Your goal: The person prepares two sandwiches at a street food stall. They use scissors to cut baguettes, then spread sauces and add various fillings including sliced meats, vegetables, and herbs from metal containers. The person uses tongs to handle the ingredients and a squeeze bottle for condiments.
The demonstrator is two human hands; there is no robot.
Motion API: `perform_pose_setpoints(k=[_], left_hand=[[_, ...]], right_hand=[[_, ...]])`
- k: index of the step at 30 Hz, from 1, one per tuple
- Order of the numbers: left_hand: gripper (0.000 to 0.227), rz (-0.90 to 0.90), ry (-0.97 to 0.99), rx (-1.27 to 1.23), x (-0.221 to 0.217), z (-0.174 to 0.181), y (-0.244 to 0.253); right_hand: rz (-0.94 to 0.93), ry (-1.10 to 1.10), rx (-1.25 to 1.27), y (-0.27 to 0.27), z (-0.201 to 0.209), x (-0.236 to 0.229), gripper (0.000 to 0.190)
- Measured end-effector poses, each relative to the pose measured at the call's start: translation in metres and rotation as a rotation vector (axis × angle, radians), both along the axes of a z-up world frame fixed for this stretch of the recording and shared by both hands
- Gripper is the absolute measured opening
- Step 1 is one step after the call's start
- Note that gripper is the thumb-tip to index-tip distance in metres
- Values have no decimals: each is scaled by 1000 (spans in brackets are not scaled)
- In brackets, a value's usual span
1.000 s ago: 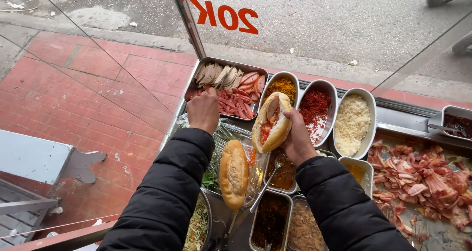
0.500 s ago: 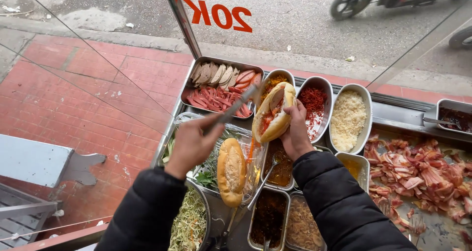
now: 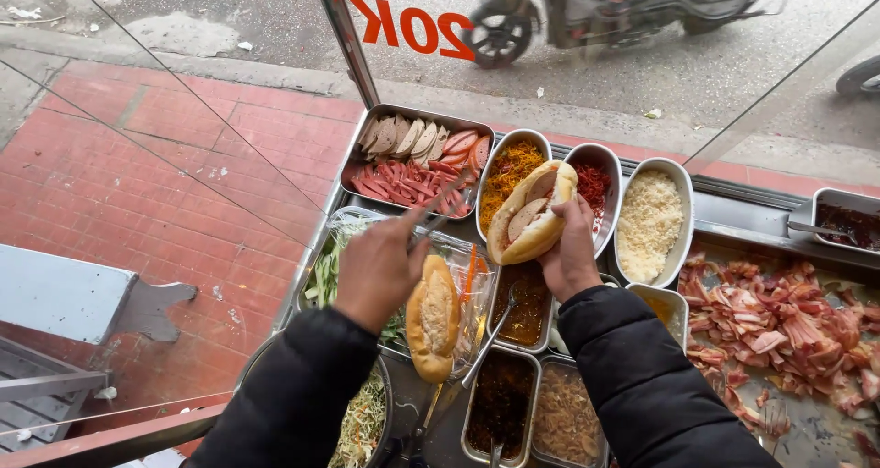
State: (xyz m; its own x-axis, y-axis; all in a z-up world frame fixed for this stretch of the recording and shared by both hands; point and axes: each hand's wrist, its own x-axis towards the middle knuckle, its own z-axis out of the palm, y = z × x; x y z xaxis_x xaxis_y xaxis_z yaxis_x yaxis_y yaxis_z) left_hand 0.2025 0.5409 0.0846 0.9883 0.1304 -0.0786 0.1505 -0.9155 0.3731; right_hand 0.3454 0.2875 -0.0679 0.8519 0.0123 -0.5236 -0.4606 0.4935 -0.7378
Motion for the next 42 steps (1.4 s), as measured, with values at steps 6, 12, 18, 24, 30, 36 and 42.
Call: perform_pose_setpoints(k=[6,12,18,24,30,36,42], left_hand=[[34,116,2,111,129,-167,11],[43,42,-46,240,144,-179,-20],[43,-6,-44,243,143,-180,-17],[35,69,-48,65,127,-145,-11],[44,48,-14,-383,-3,-5,-13],[47,71,153,-345,-54,-24,-15],[55,-85,142,4,-64,31,-22]], right_hand=[[22,43,2,5,17,-11,86],[22,93,4,1,26,-15,89],[22,100,14,-4,2,-6,86],[30,90,20,-3,5,-7,85],[-16,30,68,-5,20,-6,85],[18,-24,107,3,54,-19,81],[4,20,133,7,62,-31,40]])
